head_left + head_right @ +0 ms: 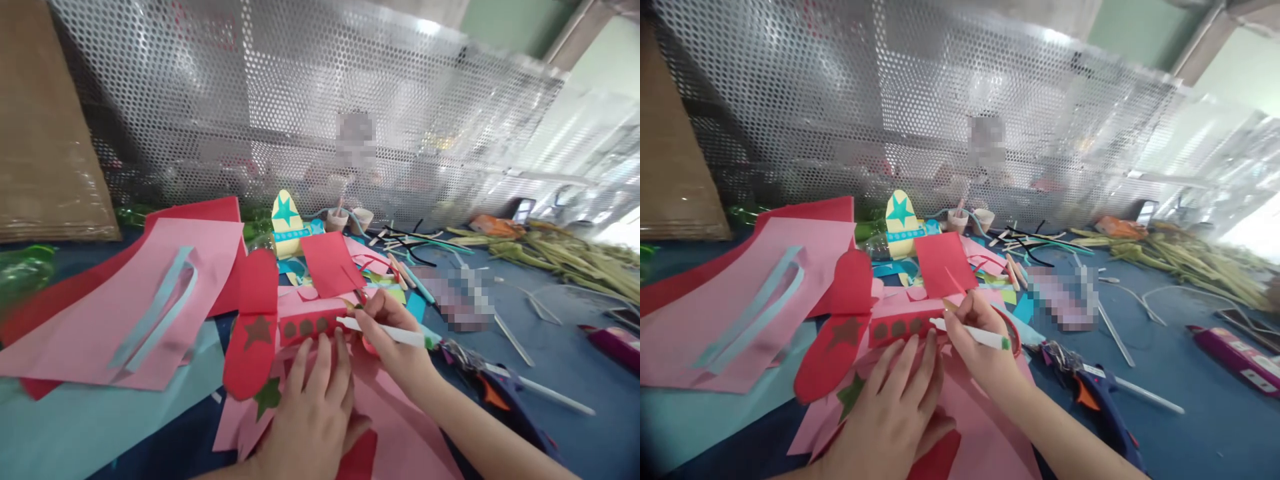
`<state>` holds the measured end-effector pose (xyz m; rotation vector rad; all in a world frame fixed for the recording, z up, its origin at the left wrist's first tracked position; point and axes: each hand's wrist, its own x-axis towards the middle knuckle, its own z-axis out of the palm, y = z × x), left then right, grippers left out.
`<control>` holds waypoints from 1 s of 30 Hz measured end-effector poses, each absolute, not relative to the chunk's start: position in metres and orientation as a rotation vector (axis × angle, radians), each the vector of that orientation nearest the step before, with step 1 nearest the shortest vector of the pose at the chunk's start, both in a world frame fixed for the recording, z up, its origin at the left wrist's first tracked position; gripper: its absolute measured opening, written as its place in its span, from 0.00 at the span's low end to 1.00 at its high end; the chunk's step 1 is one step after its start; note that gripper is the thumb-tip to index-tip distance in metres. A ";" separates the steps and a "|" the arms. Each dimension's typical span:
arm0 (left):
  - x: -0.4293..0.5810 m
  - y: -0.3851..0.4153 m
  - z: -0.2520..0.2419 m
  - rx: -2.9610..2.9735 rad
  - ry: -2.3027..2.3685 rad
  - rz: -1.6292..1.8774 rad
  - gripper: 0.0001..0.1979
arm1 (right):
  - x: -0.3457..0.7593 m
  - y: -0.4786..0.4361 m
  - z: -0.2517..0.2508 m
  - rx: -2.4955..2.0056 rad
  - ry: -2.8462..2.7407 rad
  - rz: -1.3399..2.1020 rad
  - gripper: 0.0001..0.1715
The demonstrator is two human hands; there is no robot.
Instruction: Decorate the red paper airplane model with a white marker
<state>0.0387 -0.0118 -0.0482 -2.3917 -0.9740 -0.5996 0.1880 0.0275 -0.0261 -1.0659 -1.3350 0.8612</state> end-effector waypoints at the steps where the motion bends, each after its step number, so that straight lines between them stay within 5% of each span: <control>1: 0.039 -0.012 -0.048 -2.392 -0.973 -0.598 0.25 | 0.188 0.028 -0.026 -1.070 -1.333 0.853 0.18; 30: 0.038 -0.011 -0.051 -2.440 -0.957 -0.609 0.22 | 0.191 0.028 -0.027 -1.149 -1.402 0.810 0.16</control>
